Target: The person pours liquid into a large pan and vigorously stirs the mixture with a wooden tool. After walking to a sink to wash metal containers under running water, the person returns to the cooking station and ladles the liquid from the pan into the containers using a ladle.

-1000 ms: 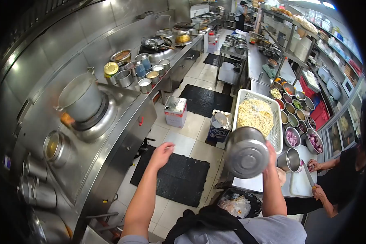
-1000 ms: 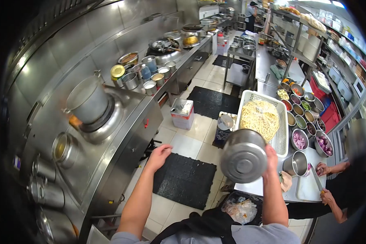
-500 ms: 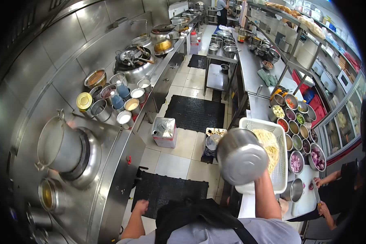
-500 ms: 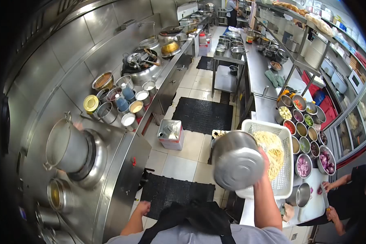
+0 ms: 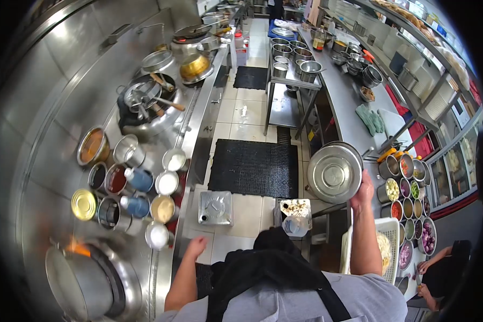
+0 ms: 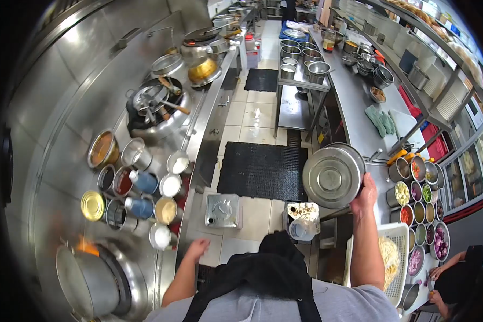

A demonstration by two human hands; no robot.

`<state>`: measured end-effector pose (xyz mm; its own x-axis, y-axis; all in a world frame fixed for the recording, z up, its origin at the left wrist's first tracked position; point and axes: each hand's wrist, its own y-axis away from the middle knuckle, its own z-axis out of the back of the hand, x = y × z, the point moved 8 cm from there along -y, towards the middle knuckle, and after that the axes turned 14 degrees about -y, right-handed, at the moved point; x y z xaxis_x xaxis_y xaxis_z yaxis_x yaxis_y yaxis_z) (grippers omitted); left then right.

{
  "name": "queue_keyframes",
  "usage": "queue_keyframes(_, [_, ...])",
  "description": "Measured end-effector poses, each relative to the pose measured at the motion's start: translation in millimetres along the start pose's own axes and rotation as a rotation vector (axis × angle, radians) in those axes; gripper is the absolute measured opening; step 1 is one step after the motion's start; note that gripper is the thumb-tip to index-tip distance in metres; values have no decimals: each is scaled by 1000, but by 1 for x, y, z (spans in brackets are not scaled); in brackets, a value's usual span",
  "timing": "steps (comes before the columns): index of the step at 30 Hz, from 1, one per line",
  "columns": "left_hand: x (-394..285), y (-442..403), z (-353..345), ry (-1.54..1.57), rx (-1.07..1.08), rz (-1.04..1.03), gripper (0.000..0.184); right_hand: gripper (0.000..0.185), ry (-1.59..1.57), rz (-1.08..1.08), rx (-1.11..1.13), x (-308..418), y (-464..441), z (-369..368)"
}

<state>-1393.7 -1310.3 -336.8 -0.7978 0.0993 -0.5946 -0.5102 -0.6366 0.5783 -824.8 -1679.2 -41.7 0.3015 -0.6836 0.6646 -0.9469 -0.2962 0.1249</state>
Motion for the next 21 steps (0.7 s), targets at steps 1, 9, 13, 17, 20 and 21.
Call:
queue_keyframes(1, [-53,-55,18,45,35,-197,30,28,34,23,-92,6,-16,-22])
queue_keyframes(9, [-431,-323,213,187,-154,-518,28,64,-136,-217,4,-92,-276,-151])
queue_keyframes(13, [-392,-447,205,-115,-127,-172,34,40,-137,-298,-118,-239,-446,-178])
queue_keyframes(17, [-424,-474,208,-91,186,-114,33,25,-23,-342,-93,-346,-555,-269])
queue_keyframes(20, [-475,-534,257,-22,112,-72,31,27,-68,-392,-44,-387,-627,-353])
queue_keyframes(21, [-493,-563,271,36,103,-96,33,28,-37,-410,-50,-397,-654,-369])
